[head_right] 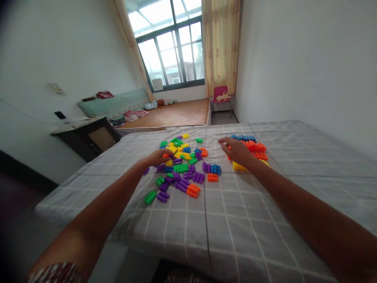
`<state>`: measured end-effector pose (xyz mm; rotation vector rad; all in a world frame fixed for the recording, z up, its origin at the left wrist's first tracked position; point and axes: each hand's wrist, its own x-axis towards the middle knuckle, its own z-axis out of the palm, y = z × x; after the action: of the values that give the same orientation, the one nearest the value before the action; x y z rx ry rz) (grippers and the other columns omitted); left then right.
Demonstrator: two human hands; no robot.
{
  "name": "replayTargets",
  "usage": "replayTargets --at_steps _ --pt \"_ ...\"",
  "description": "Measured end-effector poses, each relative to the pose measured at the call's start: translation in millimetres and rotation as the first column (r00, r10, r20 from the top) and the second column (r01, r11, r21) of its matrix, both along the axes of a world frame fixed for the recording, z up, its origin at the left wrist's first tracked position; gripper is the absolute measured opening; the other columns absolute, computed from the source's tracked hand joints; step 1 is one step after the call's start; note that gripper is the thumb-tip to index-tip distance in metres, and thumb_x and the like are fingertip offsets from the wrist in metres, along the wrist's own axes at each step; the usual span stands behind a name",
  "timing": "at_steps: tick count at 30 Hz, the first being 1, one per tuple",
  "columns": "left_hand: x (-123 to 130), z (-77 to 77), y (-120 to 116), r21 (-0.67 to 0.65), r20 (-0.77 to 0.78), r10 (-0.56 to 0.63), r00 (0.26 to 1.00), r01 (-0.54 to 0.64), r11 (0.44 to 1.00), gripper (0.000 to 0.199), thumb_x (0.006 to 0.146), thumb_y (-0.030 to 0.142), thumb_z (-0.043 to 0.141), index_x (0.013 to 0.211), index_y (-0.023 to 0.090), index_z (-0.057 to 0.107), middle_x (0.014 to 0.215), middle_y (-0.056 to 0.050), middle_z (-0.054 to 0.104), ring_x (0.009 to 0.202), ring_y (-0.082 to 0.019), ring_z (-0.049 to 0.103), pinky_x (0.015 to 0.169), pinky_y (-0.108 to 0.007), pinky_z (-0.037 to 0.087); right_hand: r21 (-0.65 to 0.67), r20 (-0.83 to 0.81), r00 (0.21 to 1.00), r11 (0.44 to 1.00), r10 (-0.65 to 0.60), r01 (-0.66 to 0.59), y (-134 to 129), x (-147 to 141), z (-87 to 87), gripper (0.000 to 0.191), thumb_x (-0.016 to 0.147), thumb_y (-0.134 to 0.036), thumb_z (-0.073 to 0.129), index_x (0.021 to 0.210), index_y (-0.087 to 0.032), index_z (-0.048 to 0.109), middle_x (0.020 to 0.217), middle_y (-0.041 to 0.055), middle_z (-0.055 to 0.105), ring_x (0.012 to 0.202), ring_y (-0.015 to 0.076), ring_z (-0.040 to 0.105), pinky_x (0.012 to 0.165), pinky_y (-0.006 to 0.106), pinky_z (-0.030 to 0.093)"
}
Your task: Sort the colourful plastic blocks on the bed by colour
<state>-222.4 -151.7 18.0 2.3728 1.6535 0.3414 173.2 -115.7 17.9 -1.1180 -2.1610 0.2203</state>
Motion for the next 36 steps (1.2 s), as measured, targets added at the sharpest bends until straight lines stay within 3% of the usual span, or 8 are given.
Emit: replayTargets --at_steps 4,9,15,18,22,26,32,36 --pt "12 -17.9 3 0.063 0.069 -0.047 0.997 0.042 0.997 0.03 0.074 0.018 0.06 0.101 0.02 0.072 0.107 -0.003 0.072 0.105 -0.018 0.063 0.098 -0.03 0.046 -0.05 0.227 0.922 0.949 0.314 -0.311 -19 -86 -8.3 0.034 0.088 -0.031 0.053 0.12 -0.02 0.061 0.118 0.01 0.065 0.101 0.0213 0.062 0.091 0.033 0.045" --pt "8 -28.0 0 0.038 0.26 -0.102 0.96 0.096 0.995 0.024 0.076 0.018 0.059 0.096 0.019 0.073 0.102 -0.002 0.074 0.101 -0.016 0.064 0.095 -0.029 0.047 -0.104 0.305 0.914 0.963 0.268 -0.248 -13 -155 -12.9 0.044 0.084 -0.03 0.06 0.125 -0.014 0.059 0.122 0.0162 0.063 0.11 0.0266 0.059 0.092 0.037 0.045" --pt "-30 -28.8 -1 0.098 0.332 0.243 0.911 -0.29 0.952 0.033 0.08 0.013 0.048 0.102 0.017 0.072 0.102 -0.004 0.074 0.095 -0.016 0.066 0.088 -0.026 0.05 -0.326 0.342 0.794 0.856 0.502 -0.4 3 -168 -7.8 0.03 0.077 -0.01 0.054 0.099 -0.02 0.072 0.087 0.0029 0.073 0.073 0.0158 0.065 0.07 0.025 0.047" --pt "-36 -32.6 1 0.135 0.255 0.343 0.904 -0.384 0.913 0.035 0.082 0.013 0.046 0.104 0.019 0.072 0.105 -0.004 0.073 0.097 -0.017 0.065 0.088 -0.027 0.05 -0.274 0.295 0.858 0.898 0.42 -0.345 20 -178 -4.9 0.024 0.078 -0.012 0.055 0.094 -0.018 0.073 0.093 0.004 0.073 0.082 0.0171 0.066 0.075 0.025 0.047" --pt "-31 -38.6 2 0.186 0.095 0.3 0.949 -0.313 0.931 0.035 0.083 0.015 0.048 0.106 0.024 0.072 0.108 -0.004 0.071 0.101 -0.019 0.063 0.09 -0.028 0.048 -0.187 0.254 0.942 0.967 0.22 -0.175 39 -216 -15.1 0.028 0.083 -0.02 0.057 0.109 -0.018 0.068 0.108 0.0075 0.07 0.092 0.02 0.065 0.082 0.03 0.048" --pt "-31 -41.3 -1 0.192 0.063 0.288 0.956 -0.295 0.936 0.035 0.084 0.017 0.046 0.107 0.025 0.072 0.107 -0.005 0.071 0.097 -0.019 0.064 0.087 -0.029 0.048 -0.12 0.317 0.91 0.963 0.268 -0.242 42 -251 -28.3 0.043 0.082 -0.031 0.065 0.123 -0.021 0.06 0.122 0.0109 0.065 0.105 0.0241 0.061 0.092 0.036 0.044" --pt "-26 -38.0 -5 0.229 0.066 0.277 0.959 -0.285 0.931 0.034 0.084 0.014 0.046 0.102 0.025 0.073 0.107 -0.004 0.07 0.101 -0.02 0.062 0.09 -0.03 0.047 -0.16 0.455 0.875 0.982 0.166 -0.103 53 -221 -4.8 0.035 0.078 -0.02 0.061 0.113 -0.022 0.065 0.1 0.0065 0.071 0.087 0.0207 0.064 0.074 0.027 0.046" --pt "1 -38.4 -2 0.288 0.092 0.063 0.994 -0.087 0.954 0.034 0.086 0.016 0.046 0.112 0.022 0.068 0.115 -0.005 0.068 0.109 -0.019 0.059 0.1 -0.03 0.043 -0.206 0.33 0.931 0.974 0.156 -0.09 51 -172 11.5 0.025 0.083 -0.038 0.057 0.094 -0.02 0.069 0.082 0.0018 0.069 0.073 0.0155 0.059 0.064 0.023 0.041"
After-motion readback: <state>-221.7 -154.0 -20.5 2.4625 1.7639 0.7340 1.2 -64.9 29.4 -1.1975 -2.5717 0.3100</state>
